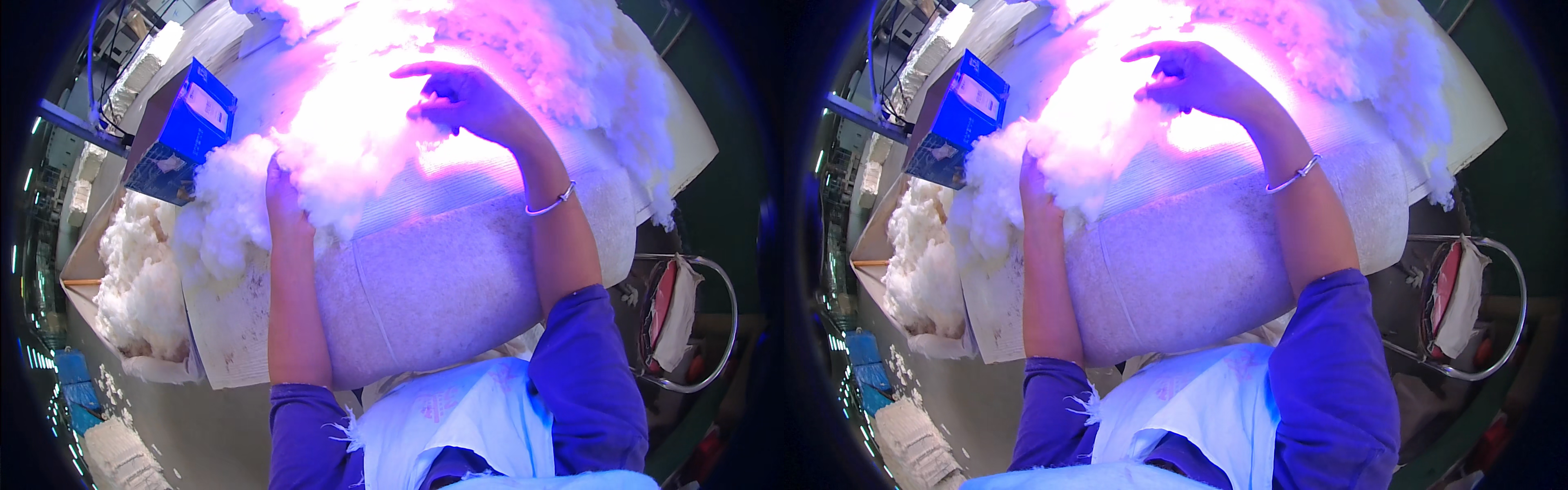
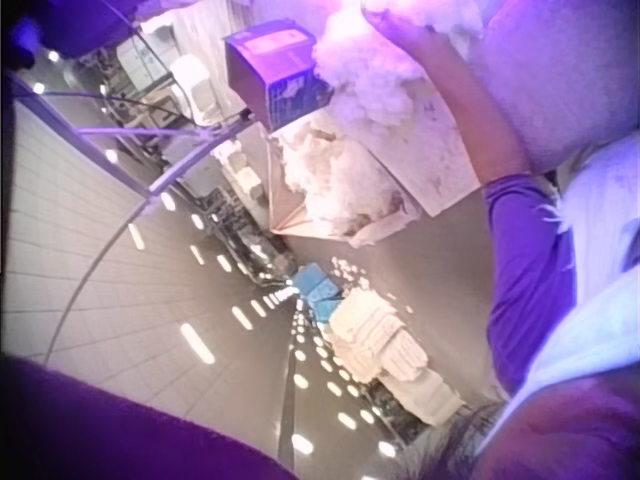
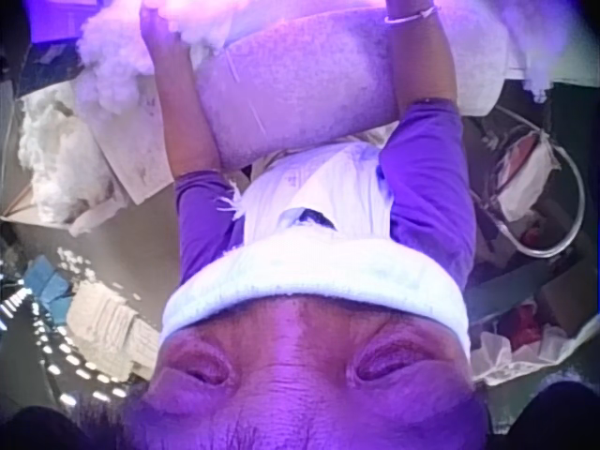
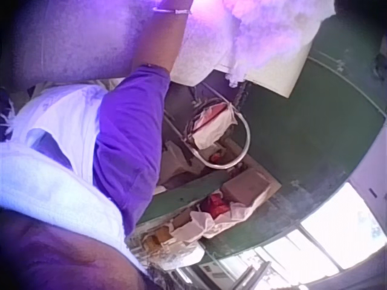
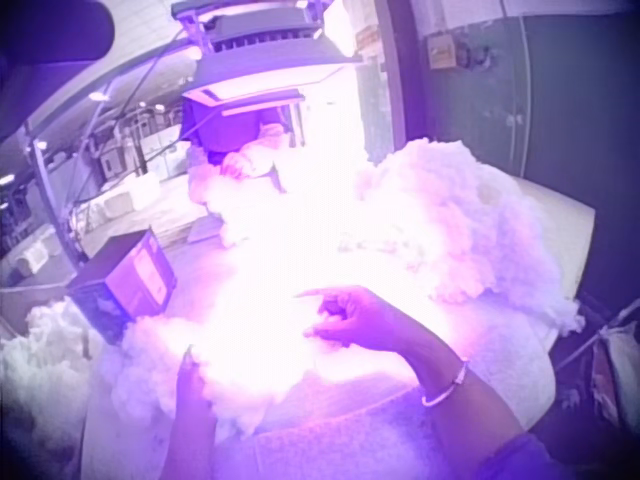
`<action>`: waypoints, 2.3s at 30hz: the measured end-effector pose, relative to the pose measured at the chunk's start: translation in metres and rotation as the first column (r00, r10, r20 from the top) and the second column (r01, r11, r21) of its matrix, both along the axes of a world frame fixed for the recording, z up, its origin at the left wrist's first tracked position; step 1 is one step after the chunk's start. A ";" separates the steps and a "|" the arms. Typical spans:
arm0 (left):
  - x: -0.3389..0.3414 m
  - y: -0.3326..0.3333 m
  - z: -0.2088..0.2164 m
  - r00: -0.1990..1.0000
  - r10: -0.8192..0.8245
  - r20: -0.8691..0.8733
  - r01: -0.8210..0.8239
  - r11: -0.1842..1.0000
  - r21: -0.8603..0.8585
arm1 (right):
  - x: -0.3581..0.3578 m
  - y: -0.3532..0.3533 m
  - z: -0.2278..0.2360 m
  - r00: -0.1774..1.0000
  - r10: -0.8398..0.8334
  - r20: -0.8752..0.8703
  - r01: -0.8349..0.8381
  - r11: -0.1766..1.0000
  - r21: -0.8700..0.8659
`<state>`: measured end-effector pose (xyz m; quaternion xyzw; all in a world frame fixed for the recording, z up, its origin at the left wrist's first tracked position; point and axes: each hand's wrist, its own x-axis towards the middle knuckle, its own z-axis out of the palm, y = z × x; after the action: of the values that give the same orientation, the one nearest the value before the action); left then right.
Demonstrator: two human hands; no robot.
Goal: The person repeatedly picks up clumps of white cotton from a table, pulls them apart by hand, and places them into a blue box. They occasionally reach down to the floor to retrieve additional cotton and continue the process.
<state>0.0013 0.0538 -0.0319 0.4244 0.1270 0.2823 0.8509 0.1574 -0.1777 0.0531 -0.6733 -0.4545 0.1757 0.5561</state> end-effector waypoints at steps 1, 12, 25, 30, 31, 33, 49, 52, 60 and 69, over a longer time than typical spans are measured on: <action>-0.001 -0.005 0.005 0.993 0.104 -0.052 -0.099 0.991 0.094 | 0.002 0.000 -0.001 1.000 -0.002 0.018 0.000 0.997 0.083; -0.002 -0.062 0.031 0.951 0.273 -0.141 0.111 0.125 0.986 | -0.043 0.037 -0.022 0.997 0.073 -0.035 -0.067 0.987 0.144; 0.001 -0.013 0.007 0.970 0.232 -0.070 -0.216 0.959 0.186 | 0.002 0.013 -0.029 0.953 0.279 -0.117 -0.292 0.950 -0.112; 0.003 -0.016 0.009 0.983 0.169 -0.076 -0.157 0.977 0.143 | -0.030 0.044 -0.050 0.961 0.154 0.231 -0.104 0.971 -0.214; 0.005 -0.018 0.010 0.970 0.241 0.007 -0.205 0.810 0.549 | -0.029 0.046 -0.051 0.959 0.116 0.260 -0.093 0.991 -0.100; 0.005 -0.020 0.009 0.939 0.298 0.171 -0.221 0.144 0.965 | -0.021 0.046 -0.052 0.987 0.093 0.132 -0.090 0.995 -0.031; 0.001 -0.005 -0.006 0.940 0.246 -0.237 -0.108 0.872 0.477 | -0.013 0.004 -0.011 0.967 0.243 0.074 -0.232 0.964 -0.126; -0.001 -0.001 -0.007 0.971 0.158 -0.180 -0.089 0.935 0.344 | -0.025 0.022 -0.035 0.886 0.179 0.427 -0.110 0.977 -0.183; -0.004 0.010 -0.013 0.988 0.101 -0.117 -0.069 0.964 0.255 | 0.003 0.012 -0.026 0.991 0.085 0.100 -0.078 0.994 -0.076; -0.003 0.004 -0.010 0.995 -0.001 -0.096 0.015 0.990 0.142 | -0.041 0.045 -0.053 0.932 -0.051 0.359 0.066 0.997 -0.032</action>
<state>-0.0017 0.0579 -0.0414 0.4978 0.1453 0.2666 0.8124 0.1162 -0.1326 -0.0003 -0.7192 -0.5240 0.0434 0.4542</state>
